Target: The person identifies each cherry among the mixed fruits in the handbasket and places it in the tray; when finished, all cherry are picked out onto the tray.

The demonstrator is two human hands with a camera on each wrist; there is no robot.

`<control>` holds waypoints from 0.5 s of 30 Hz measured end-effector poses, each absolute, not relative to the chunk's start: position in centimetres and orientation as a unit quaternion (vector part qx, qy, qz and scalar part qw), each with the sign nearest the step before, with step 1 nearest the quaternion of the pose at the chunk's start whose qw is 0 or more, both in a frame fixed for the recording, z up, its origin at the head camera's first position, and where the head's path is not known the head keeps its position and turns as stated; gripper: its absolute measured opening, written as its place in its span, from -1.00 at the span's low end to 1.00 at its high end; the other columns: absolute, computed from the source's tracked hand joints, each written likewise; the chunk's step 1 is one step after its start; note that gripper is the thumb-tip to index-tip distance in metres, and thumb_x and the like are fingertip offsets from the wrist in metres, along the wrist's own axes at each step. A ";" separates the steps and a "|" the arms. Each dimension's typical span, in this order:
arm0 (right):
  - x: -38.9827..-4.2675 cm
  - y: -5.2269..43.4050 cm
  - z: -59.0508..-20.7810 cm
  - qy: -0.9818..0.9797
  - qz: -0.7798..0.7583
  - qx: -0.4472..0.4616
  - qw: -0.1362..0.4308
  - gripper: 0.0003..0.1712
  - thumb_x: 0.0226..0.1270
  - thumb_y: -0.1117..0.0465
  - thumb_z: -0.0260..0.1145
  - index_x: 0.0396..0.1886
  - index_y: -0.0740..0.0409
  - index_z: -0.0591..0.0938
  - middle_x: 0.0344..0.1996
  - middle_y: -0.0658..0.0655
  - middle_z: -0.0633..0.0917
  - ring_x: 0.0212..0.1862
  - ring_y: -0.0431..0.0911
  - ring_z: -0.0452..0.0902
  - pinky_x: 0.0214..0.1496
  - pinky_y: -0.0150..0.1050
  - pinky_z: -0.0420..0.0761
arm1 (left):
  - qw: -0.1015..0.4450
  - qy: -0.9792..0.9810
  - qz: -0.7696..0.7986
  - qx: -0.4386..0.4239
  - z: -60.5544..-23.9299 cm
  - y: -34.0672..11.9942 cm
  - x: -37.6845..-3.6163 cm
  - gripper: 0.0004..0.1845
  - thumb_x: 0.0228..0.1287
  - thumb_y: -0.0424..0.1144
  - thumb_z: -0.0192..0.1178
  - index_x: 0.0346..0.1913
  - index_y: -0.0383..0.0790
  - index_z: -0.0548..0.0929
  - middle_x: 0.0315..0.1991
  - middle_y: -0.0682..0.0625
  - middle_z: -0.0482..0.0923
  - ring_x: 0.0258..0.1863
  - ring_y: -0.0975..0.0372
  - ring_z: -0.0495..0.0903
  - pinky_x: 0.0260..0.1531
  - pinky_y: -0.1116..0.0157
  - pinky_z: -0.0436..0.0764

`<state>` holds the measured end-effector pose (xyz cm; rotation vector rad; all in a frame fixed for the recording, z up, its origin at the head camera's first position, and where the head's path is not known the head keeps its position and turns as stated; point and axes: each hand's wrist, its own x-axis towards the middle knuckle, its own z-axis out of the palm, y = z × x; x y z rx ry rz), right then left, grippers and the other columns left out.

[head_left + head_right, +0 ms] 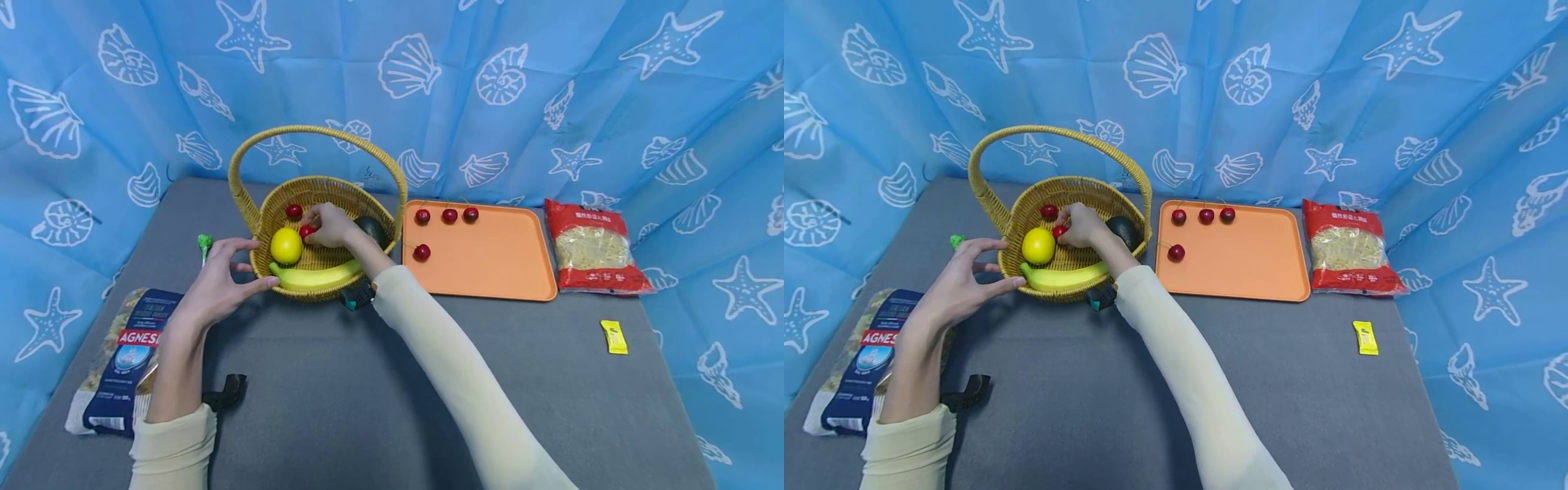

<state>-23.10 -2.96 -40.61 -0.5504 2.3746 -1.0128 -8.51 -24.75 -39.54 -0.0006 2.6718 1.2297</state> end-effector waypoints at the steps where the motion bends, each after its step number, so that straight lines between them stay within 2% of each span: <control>1: -23.0 -3.0 -40.6 0.872 -0.366 -0.208 0.249 -0.62 0.53 0.29 0.43 0.27 0.23 0.67 0.22 0.27 0.74 0.25 0.09 0.67 0.24 -0.15 0.69 | 0.100 0.904 0.416 0.000 -39.5 -24.8 -8.5 -0.08 0.43 0.03 0.47 0.63 -0.32 0.27 0.63 -0.41 0.06 0.35 -0.29 0.48 0.29 -0.27 0.62; 5: -22.8 -3.3 -40.5 0.876 -0.338 -0.231 0.255 -0.56 0.53 0.28 0.43 0.33 0.22 0.65 0.29 0.25 0.70 0.25 0.04 0.64 0.22 -0.21 0.66 | 0.102 0.904 0.415 0.000 -39.6 -24.9 -8.5 -0.07 0.44 0.05 0.46 0.64 -0.32 0.26 0.63 -0.42 0.06 0.36 -0.30 0.47 0.29 -0.29 0.61; 10: -22.3 -3.1 -39.8 0.875 -0.350 -0.225 0.245 -0.61 0.54 0.30 0.42 0.28 0.23 0.68 0.23 0.26 0.73 0.11 0.02 0.66 0.05 -0.26 0.62 | 0.102 0.904 0.415 0.001 -39.6 -25.0 -8.5 -0.06 0.44 0.05 0.46 0.64 -0.32 0.25 0.64 -0.42 0.04 0.36 -0.31 0.47 0.29 -0.30 0.61; 12: -22.1 -2.6 -39.4 0.872 -0.366 -0.229 0.232 -0.63 0.54 0.27 0.43 0.27 0.23 0.70 0.22 0.25 0.73 0.15 0.03 0.66 0.06 -0.24 0.63 | 0.102 0.905 0.414 0.001 -39.6 -24.9 -8.5 -0.06 0.44 0.05 0.46 0.64 -0.32 0.25 0.64 -0.42 0.04 0.35 -0.31 0.47 0.29 -0.30 0.61; 15: -21.6 -1.4 -38.6 0.862 -0.388 -0.251 0.207 -0.61 0.54 0.23 0.44 0.27 0.22 0.70 0.24 0.22 0.73 0.28 0.05 0.64 0.19 -0.18 0.67 | 0.101 0.904 0.415 -0.001 -39.6 -24.8 -8.5 -0.07 0.43 0.05 0.47 0.63 -0.30 0.27 0.64 -0.40 0.05 0.35 -0.29 0.49 0.29 -0.28 0.62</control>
